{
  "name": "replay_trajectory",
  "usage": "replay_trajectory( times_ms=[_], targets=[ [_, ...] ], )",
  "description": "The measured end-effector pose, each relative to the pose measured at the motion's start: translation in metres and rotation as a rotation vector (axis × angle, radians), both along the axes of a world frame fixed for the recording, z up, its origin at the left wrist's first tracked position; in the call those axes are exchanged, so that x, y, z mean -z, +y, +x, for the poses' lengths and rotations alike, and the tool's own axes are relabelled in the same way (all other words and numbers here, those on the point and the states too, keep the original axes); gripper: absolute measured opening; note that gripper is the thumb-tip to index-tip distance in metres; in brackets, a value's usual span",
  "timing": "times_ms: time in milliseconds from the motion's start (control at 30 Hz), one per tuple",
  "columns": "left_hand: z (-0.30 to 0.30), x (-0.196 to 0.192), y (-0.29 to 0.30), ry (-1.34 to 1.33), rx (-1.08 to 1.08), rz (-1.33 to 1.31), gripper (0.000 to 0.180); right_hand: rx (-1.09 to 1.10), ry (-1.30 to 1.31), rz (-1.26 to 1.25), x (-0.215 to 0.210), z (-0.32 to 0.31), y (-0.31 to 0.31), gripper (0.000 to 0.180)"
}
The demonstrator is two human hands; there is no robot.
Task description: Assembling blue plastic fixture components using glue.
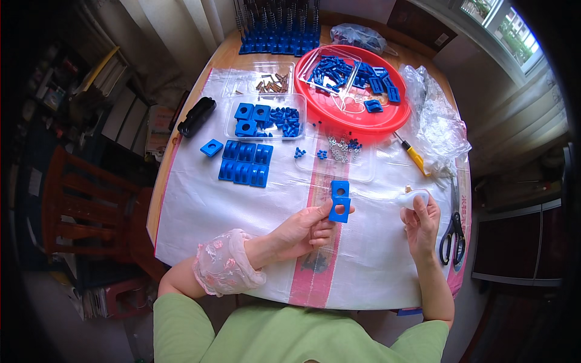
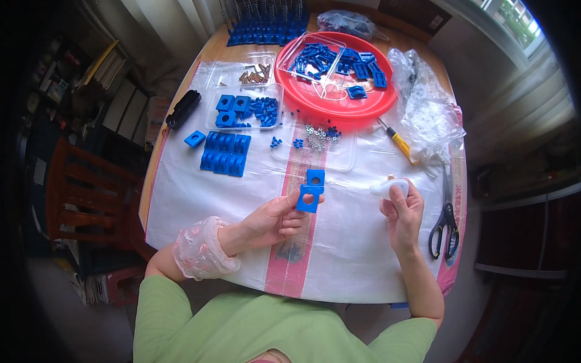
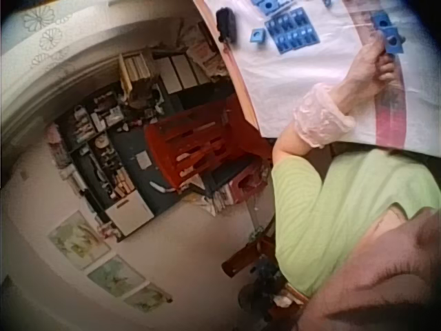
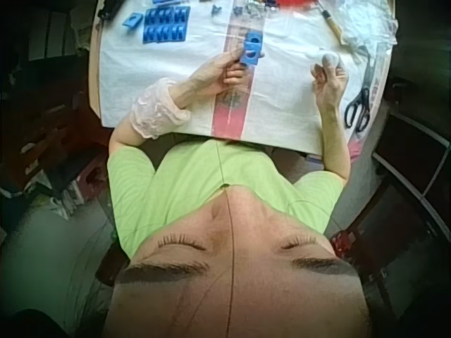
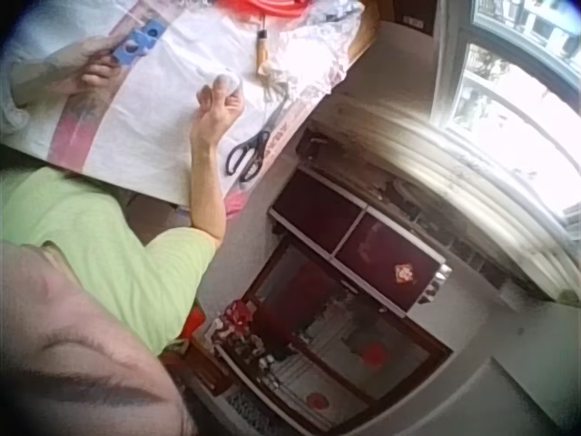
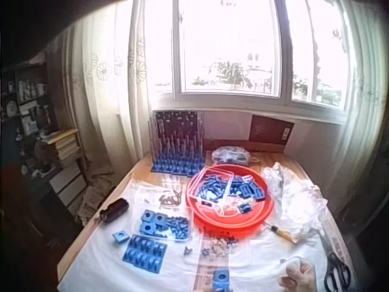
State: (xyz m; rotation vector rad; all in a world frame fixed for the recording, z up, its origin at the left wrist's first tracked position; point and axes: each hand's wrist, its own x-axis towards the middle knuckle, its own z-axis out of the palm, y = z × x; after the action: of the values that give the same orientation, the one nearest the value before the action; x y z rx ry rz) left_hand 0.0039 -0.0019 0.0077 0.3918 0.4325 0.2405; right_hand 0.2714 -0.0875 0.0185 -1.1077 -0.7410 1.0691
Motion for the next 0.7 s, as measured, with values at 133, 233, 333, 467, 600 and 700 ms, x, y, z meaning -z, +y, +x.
replay_trajectory(
  times_ms=[133,233,333,467,600,700],
  targets=[
    [-0.0001,0.0002,-0.0002,-0.003,0.001,-0.006,0.059,-0.003,0.000,0.000,-0.0003,-0.0005,0.0002,0.022],
    [0.0002,-0.0014,-0.0004,0.004,-0.004,-0.008,0.059,0.002,0.007,0.004,0.0008,0.0005,0.0000,0.022],
    [0.0000,-0.0008,-0.0004,-0.002,-0.004,-0.013,0.058,0.006,0.004,0.016,0.0012,0.0004,0.0003,0.022],
    [0.0003,-0.0004,-0.0007,0.000,-0.009,-0.012,0.058,0.016,0.004,-0.007,-0.0005,-0.0013,0.0007,0.022],
    [0.0000,-0.0008,-0.0006,-0.002,-0.004,-0.013,0.058,0.005,0.007,0.000,-0.0003,-0.0002,-0.0001,0.021],
    [0.0000,0.0025,-0.0007,-0.004,-0.005,-0.013,0.059,0.009,0.004,-0.004,-0.0015,-0.0017,0.0009,0.021]
  ],
)
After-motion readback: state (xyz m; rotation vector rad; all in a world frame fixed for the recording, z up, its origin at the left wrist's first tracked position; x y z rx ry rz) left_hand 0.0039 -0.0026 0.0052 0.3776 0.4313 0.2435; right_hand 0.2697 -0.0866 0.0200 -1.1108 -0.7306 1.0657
